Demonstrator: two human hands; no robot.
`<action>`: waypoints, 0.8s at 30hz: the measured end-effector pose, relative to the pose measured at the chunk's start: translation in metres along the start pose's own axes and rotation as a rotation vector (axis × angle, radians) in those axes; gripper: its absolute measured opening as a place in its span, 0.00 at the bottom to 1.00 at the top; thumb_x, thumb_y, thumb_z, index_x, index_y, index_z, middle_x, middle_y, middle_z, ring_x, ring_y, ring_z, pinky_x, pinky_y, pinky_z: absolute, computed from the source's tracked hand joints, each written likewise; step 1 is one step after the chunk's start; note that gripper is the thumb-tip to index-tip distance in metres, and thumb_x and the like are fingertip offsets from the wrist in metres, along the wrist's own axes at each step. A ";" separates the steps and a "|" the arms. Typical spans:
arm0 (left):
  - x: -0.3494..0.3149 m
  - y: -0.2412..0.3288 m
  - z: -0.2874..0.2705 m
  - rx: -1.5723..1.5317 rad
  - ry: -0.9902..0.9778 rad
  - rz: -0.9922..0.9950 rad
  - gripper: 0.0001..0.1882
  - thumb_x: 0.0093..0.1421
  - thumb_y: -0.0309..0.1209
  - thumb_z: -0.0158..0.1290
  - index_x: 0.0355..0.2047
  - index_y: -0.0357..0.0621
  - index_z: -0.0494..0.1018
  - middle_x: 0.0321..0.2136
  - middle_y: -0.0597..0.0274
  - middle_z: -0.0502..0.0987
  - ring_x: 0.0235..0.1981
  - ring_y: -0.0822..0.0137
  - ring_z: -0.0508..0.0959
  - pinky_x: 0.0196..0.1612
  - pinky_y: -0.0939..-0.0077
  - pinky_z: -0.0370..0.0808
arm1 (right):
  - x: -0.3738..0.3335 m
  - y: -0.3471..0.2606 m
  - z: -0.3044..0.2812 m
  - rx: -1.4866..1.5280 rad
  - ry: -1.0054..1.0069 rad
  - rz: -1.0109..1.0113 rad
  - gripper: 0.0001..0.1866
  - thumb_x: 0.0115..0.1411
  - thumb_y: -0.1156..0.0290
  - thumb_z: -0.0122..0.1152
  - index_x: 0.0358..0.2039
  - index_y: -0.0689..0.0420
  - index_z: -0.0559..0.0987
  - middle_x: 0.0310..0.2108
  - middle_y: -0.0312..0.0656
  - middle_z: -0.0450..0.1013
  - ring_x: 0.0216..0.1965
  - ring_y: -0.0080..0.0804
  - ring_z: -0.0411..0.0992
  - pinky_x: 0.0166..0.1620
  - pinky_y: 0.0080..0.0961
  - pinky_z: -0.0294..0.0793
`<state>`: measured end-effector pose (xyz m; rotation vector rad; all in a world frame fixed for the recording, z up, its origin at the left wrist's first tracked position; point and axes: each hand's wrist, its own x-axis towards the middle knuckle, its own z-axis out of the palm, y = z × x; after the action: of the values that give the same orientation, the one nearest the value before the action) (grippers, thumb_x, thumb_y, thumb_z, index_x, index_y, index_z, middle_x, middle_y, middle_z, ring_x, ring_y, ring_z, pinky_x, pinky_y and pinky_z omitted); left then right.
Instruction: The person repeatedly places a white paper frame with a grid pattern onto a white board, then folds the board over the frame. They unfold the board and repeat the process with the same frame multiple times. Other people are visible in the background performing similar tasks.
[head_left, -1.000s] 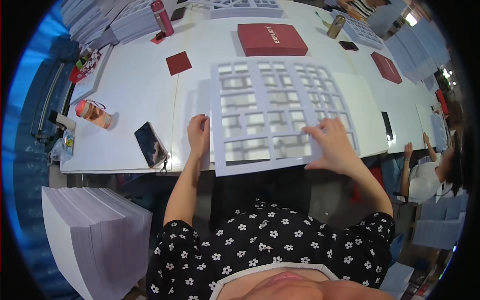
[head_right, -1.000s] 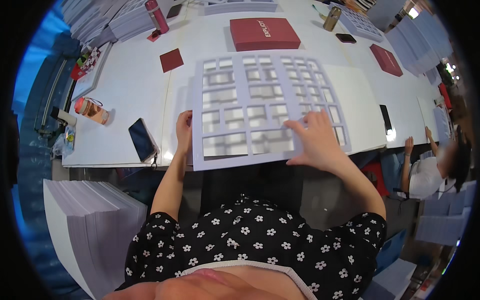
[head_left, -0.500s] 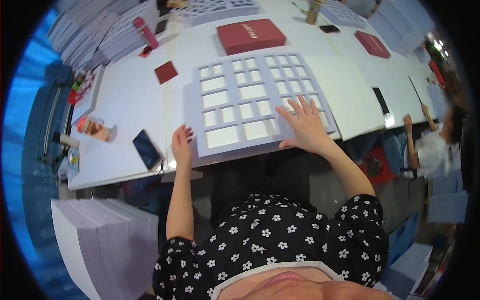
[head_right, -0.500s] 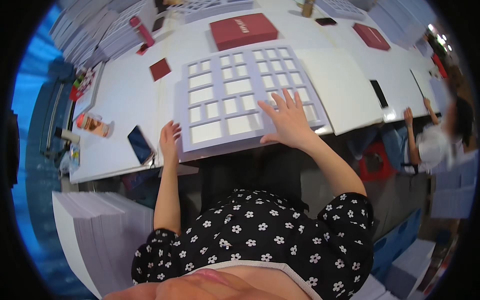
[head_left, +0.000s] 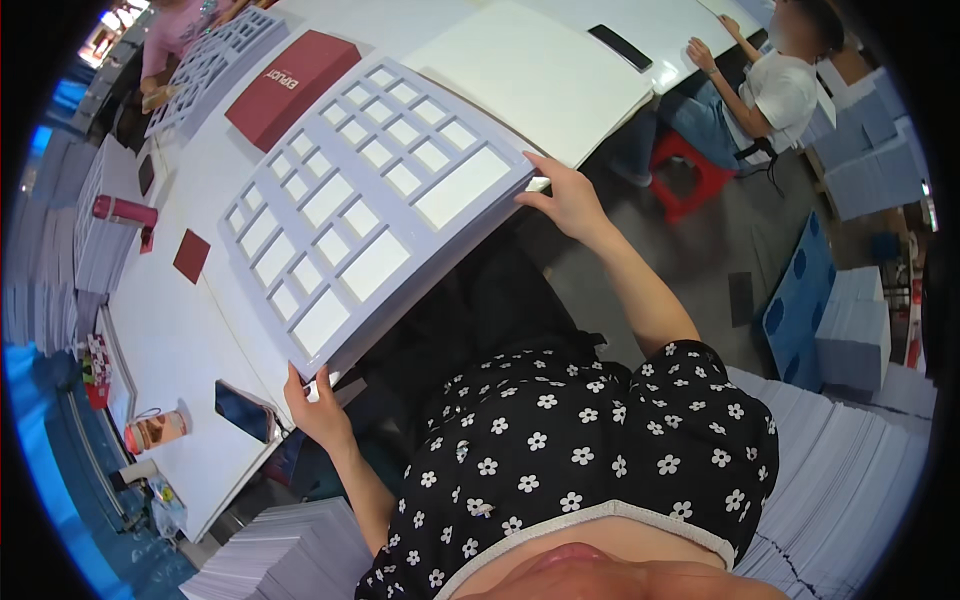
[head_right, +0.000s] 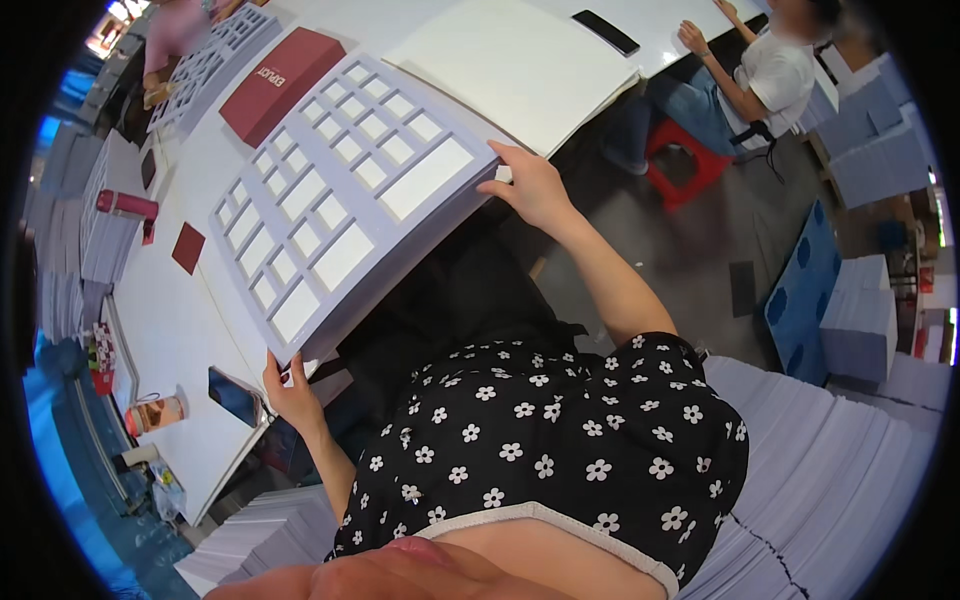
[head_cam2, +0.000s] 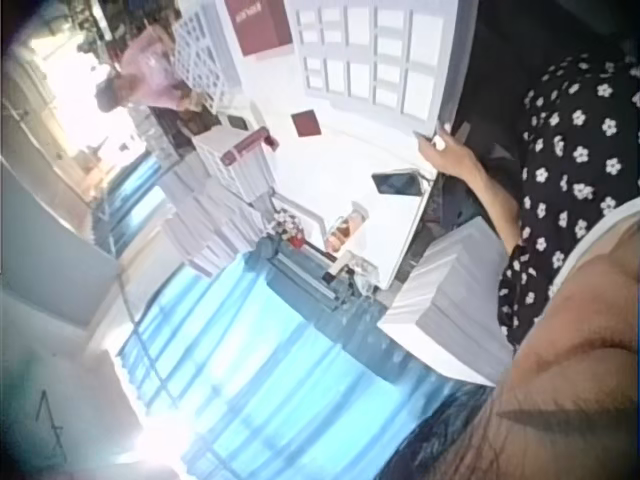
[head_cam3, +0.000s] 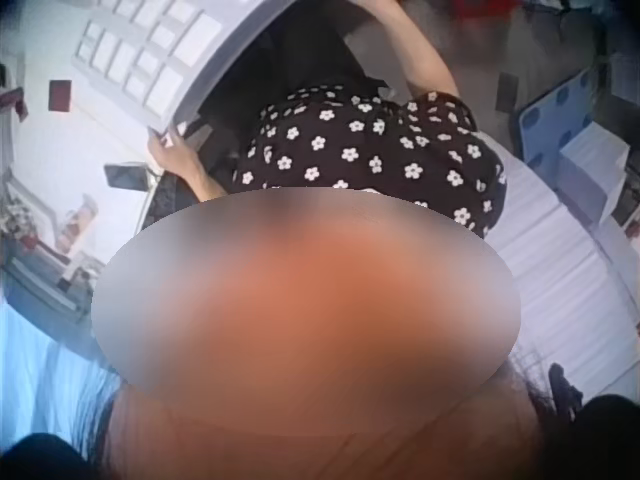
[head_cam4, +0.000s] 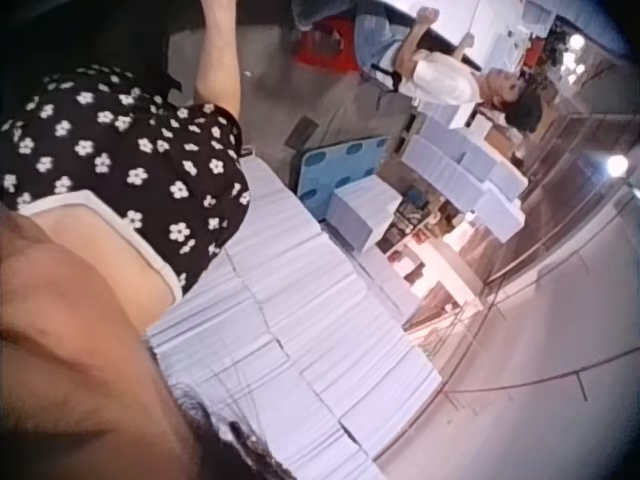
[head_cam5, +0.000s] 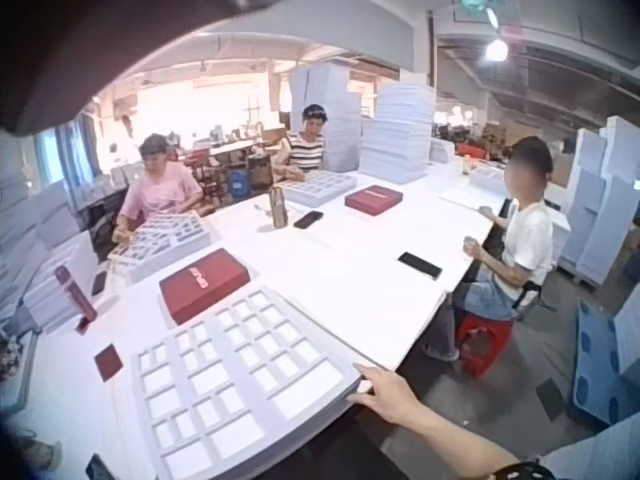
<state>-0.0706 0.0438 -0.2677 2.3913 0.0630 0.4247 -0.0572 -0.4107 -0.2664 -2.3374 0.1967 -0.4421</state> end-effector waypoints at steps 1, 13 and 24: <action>0.000 0.001 0.000 0.027 -0.008 0.014 0.26 0.58 0.29 0.62 0.55 0.32 0.71 0.40 0.52 0.76 0.39 0.60 0.74 0.47 0.68 0.71 | 0.000 -0.003 0.000 0.031 -0.015 0.011 0.35 0.52 0.62 0.73 0.58 0.62 0.71 0.46 0.52 0.77 0.48 0.46 0.75 0.49 0.34 0.74; 0.002 -0.003 -0.006 0.005 -0.034 0.002 0.26 0.58 0.27 0.61 0.56 0.34 0.70 0.41 0.55 0.75 0.40 0.65 0.73 0.45 0.72 0.70 | 0.002 0.020 -0.010 0.011 -0.011 -0.060 0.31 0.54 0.58 0.70 0.54 0.61 0.74 0.47 0.49 0.77 0.49 0.45 0.75 0.50 0.33 0.74; 0.018 -0.008 -0.024 -0.406 0.157 -0.074 0.22 0.72 0.37 0.45 0.60 0.34 0.64 0.52 0.51 0.73 0.46 0.66 0.74 0.53 0.71 0.69 | 0.057 0.081 -0.016 -0.872 -0.262 0.122 0.14 0.60 0.59 0.58 0.33 0.58 0.80 0.31 0.52 0.79 0.37 0.47 0.79 0.38 0.42 0.77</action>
<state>-0.0610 0.0675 -0.2511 1.9487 0.1234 0.5337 -0.0110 -0.4936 -0.2974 -3.1720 0.4764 0.0471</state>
